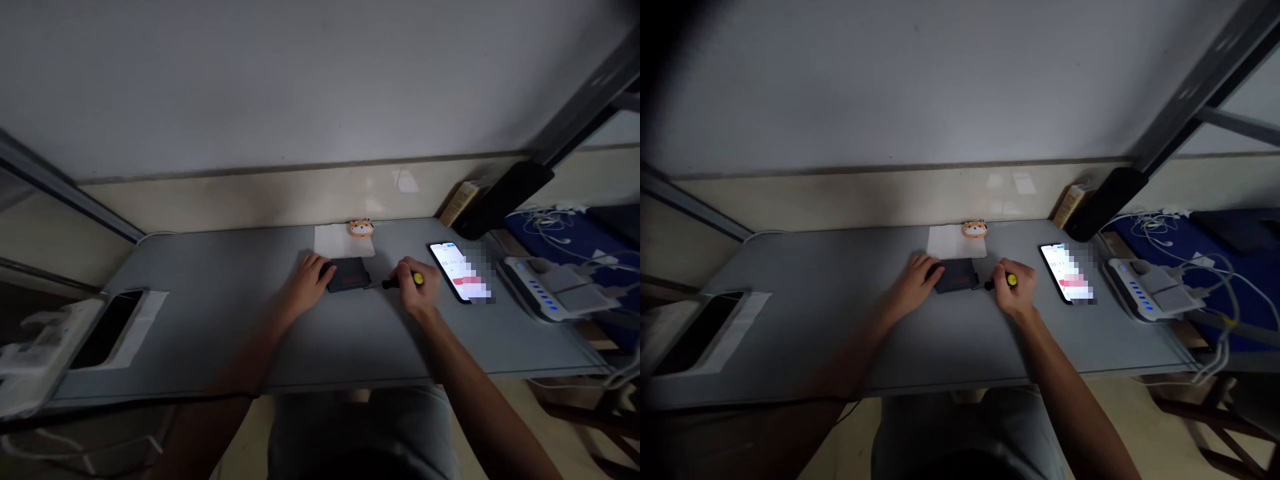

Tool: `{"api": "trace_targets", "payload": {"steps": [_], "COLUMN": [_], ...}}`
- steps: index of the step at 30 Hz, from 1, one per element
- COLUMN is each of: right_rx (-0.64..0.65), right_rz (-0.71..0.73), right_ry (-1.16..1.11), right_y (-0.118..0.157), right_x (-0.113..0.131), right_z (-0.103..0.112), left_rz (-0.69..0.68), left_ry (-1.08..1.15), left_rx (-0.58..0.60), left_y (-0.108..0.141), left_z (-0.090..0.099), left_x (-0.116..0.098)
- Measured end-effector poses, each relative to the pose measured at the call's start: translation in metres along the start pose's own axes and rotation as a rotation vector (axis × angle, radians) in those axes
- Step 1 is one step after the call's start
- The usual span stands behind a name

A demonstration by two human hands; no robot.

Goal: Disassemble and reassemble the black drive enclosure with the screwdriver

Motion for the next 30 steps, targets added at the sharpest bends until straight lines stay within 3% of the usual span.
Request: {"api": "trace_targets", "payload": {"steps": [5, 11, 19, 30], "right_rx": [-0.092, -0.093, -0.151, -0.016], "right_rz": [-0.043, -0.065, -0.042, -0.034], "right_ry": [-0.006, -0.028, -0.068, -0.081], "right_y": [-0.001, -0.001, 0.0, 0.0], "right_x": [-0.007, -0.013, -0.015, -0.013], "right_z": [0.009, 0.007, 0.013, -0.008], "left_rz": [-0.028, -0.027, -0.044, -0.066], "left_ry": [0.009, 0.017, 0.061, 0.108], "left_rx": [-0.013, -0.082, -0.081, -0.053], "left_y": [0.001, 0.001, 0.001, -0.001], "left_z": [0.002, 0.009, 0.011, 0.011], "left_x": [-0.005, -0.011, -0.016, -0.013]}}
Point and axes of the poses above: each hand's wrist, its own y-axis away from the middle knuckle, its own z-axis out of the back of the hand, x = y × z, the point moved 10 cm from there along -y, towards the middle knuckle, and after that the axes turned 5 degrees about -x, right-handed, at the moved point
